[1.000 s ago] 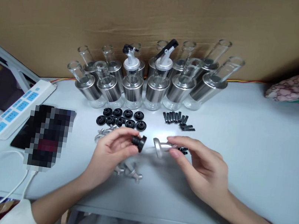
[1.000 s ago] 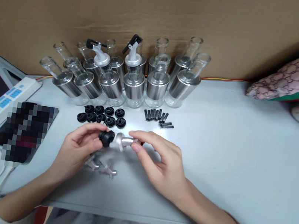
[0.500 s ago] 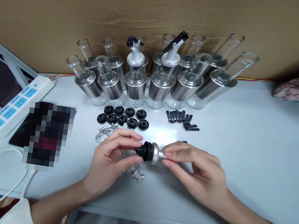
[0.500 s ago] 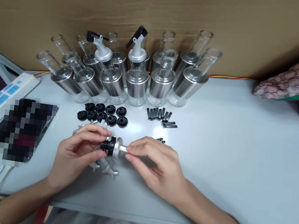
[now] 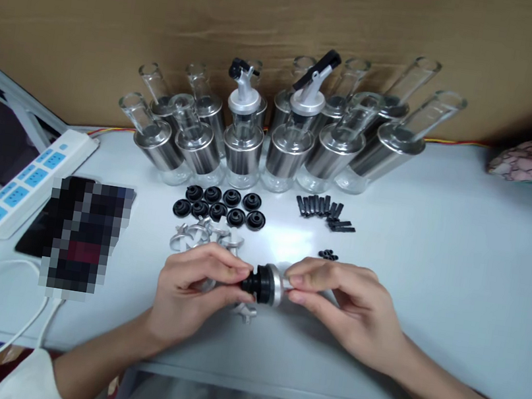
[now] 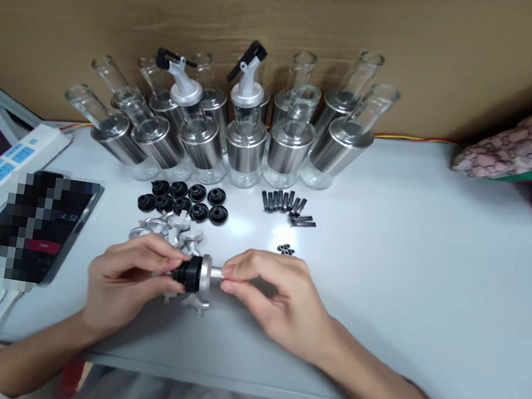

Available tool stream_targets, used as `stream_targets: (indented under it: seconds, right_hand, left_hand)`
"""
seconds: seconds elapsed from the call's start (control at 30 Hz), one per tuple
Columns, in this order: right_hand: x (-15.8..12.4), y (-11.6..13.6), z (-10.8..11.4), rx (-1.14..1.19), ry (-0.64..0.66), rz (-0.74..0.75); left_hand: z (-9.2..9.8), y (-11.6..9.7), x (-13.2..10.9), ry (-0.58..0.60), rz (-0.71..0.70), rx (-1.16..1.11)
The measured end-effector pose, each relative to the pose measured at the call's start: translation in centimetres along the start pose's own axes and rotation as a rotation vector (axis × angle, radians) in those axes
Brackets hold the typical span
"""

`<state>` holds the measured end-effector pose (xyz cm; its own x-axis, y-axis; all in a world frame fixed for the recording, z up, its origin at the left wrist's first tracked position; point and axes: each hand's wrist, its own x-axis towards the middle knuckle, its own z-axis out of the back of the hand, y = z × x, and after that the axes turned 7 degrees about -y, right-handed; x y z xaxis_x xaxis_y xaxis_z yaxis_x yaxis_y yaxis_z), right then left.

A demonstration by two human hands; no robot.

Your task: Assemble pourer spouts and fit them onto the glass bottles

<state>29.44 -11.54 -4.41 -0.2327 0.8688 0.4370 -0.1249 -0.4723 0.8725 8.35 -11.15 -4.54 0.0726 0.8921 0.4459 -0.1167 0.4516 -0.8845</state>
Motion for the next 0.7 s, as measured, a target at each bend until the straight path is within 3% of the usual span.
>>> stream_targets:
  seconds: [0.27,0.7]
  right_hand:
    - [-0.07,0.4,-0.04,-0.017,0.029,0.071]
    - [-0.65,0.25,-0.39,0.047,0.017,-0.045]
  left_hand:
    - [0.15,-0.19,-0.12,0.021,-0.019,-0.031]
    - [-0.46,-0.03,-0.67,0.0,-0.03,-0.019]
